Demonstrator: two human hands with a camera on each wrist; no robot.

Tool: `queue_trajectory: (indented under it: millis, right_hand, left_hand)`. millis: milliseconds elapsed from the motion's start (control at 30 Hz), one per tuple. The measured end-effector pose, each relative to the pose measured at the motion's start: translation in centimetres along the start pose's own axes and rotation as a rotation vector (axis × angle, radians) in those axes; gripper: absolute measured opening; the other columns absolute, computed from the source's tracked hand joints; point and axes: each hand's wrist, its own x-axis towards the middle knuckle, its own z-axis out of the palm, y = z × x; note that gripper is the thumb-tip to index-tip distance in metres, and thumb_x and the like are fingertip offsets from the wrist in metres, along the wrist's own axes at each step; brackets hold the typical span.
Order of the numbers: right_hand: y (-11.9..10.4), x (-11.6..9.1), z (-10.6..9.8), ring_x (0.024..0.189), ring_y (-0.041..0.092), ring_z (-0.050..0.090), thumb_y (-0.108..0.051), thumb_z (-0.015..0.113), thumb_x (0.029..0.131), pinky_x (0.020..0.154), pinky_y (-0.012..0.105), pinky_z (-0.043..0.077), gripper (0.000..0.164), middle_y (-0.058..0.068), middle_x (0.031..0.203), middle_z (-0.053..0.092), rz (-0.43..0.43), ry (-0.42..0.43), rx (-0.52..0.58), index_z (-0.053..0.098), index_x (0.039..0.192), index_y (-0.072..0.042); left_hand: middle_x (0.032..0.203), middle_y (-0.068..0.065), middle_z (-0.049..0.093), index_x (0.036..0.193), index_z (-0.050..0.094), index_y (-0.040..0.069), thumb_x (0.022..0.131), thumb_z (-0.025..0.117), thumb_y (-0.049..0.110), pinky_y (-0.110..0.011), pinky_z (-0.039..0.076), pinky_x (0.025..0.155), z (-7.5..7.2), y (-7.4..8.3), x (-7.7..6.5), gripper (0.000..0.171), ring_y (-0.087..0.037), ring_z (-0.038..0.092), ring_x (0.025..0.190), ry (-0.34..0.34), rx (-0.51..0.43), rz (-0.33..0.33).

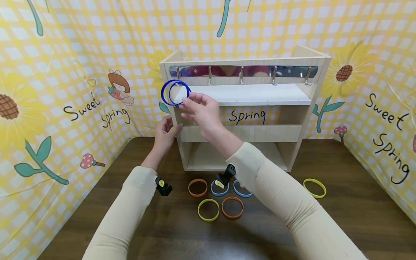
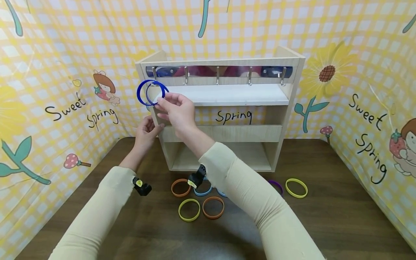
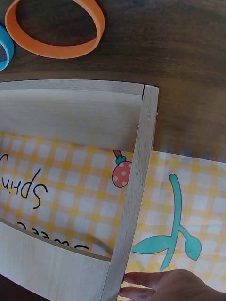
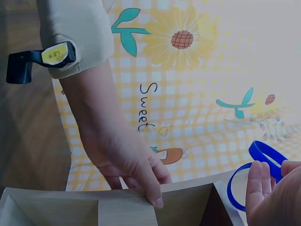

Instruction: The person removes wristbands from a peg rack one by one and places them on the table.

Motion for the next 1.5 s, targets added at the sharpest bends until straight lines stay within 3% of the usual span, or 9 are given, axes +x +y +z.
queue_trajectory:
  millis: [233,467,567,700,800,967,1100,1267,1500]
  right_hand:
    - [-0.5,-1.2,-0.7,0.085,0.022,0.069,-0.007,0.067,0.091,0.07,0.034,0.057,0.027,0.011,0.101,0.067,-0.006,-0.082,-0.007,0.06,0.116,0.004]
    - [-0.5,-3.0,-2.6,0.101,0.033,0.065,-0.008,0.067,0.092,0.079,0.04,0.055,0.026,0.01,0.099,0.066,-0.003,-0.122,-0.059,0.061,0.115,0.004]
    - [-0.2,-3.6,-3.8,0.099,0.03,0.066,-0.008,0.067,0.092,0.081,0.042,0.054,0.029,0.011,0.1,0.066,-0.002,-0.125,-0.074,0.06,0.117,0.005]
    - [0.1,-4.3,-5.4,0.093,0.025,0.068,-0.007,0.065,0.093,0.078,0.043,0.055,0.024,0.011,0.099,0.066,-0.002,-0.135,-0.079,0.061,0.115,0.004]
    - [0.1,-4.7,-6.6,0.09,0.022,0.068,-0.005,0.063,0.094,0.076,0.041,0.056,0.021,0.011,0.099,0.065,-0.003,-0.146,-0.087,0.062,0.113,0.002]
    - [0.3,-5.2,-8.4,0.087,0.021,0.068,-0.003,0.062,0.094,0.072,0.036,0.057,0.017,0.017,0.103,0.064,0.003,-0.155,-0.107,0.062,0.11,0.001]
    - [0.6,-5.6,-9.8,0.087,0.021,0.067,-0.002,0.063,0.094,0.072,0.037,0.057,0.017,0.018,0.103,0.064,0.015,-0.158,-0.142,0.062,0.111,0.001]
    - [1.0,-6.2,-11.6,0.089,0.024,0.067,-0.006,0.064,0.094,0.073,0.037,0.057,0.021,0.013,0.1,0.064,0.043,-0.155,-0.21,0.062,0.114,0.002]
    - [1.9,-6.9,-14.1,0.089,0.022,0.067,-0.01,0.065,0.094,0.074,0.036,0.056,0.024,0.011,0.101,0.067,0.098,-0.115,-0.273,0.062,0.115,0.001]
  left_hand:
    - [0.106,0.003,0.062,0.126,0.05,-0.011,0.09,0.061,-0.005,-0.023,0.049,0.082,0.2,-0.2,0.1,0.038,-0.013,0.059,0.1,0.001,-0.017,0.01]
    - [0.107,0.003,0.064,0.119,0.06,0.004,0.088,0.064,-0.003,-0.024,0.048,0.083,0.3,-0.3,0.3,0.032,-0.015,0.059,0.102,0.007,-0.044,0.026]
    - [0.104,0.003,0.065,0.115,0.06,-0.001,0.088,0.064,-0.006,-0.023,0.048,0.083,0.3,-0.4,0.4,0.028,-0.013,0.059,0.099,0.013,-0.062,0.038]
    - [0.109,-0.007,0.063,0.12,0.054,-0.01,0.088,0.063,-0.008,-0.022,0.048,0.082,-0.2,-1.6,0.9,0.034,-0.014,0.059,0.099,0.016,-0.08,0.047]
    - [0.111,-0.009,0.062,0.122,0.055,-0.006,0.088,0.062,-0.007,-0.022,0.048,0.081,-0.6,-2.6,1.2,0.034,-0.016,0.059,0.099,0.021,-0.078,0.043]
    - [0.107,-0.002,0.064,0.118,0.06,0.004,0.088,0.062,-0.004,-0.023,0.049,0.08,-0.6,-2.9,1.2,0.031,-0.017,0.06,0.099,0.021,-0.045,0.056]
    - [0.108,-0.004,0.064,0.119,0.06,0.003,0.087,0.065,0.001,-0.023,0.049,0.078,-0.7,-3.1,1.2,0.032,-0.016,0.06,0.098,0.012,-0.042,0.07]
    - [0.114,-0.016,0.062,0.121,0.058,-0.002,0.087,0.066,0.002,-0.022,0.05,0.077,-0.8,-3.2,1.1,0.036,-0.016,0.06,0.099,0.009,-0.07,0.066]
    - [0.115,-0.012,0.061,0.125,0.054,-0.006,0.089,0.063,-0.003,-0.024,0.05,0.079,-0.6,-3.1,1.1,0.038,-0.021,0.058,0.104,0.015,-0.034,0.032]
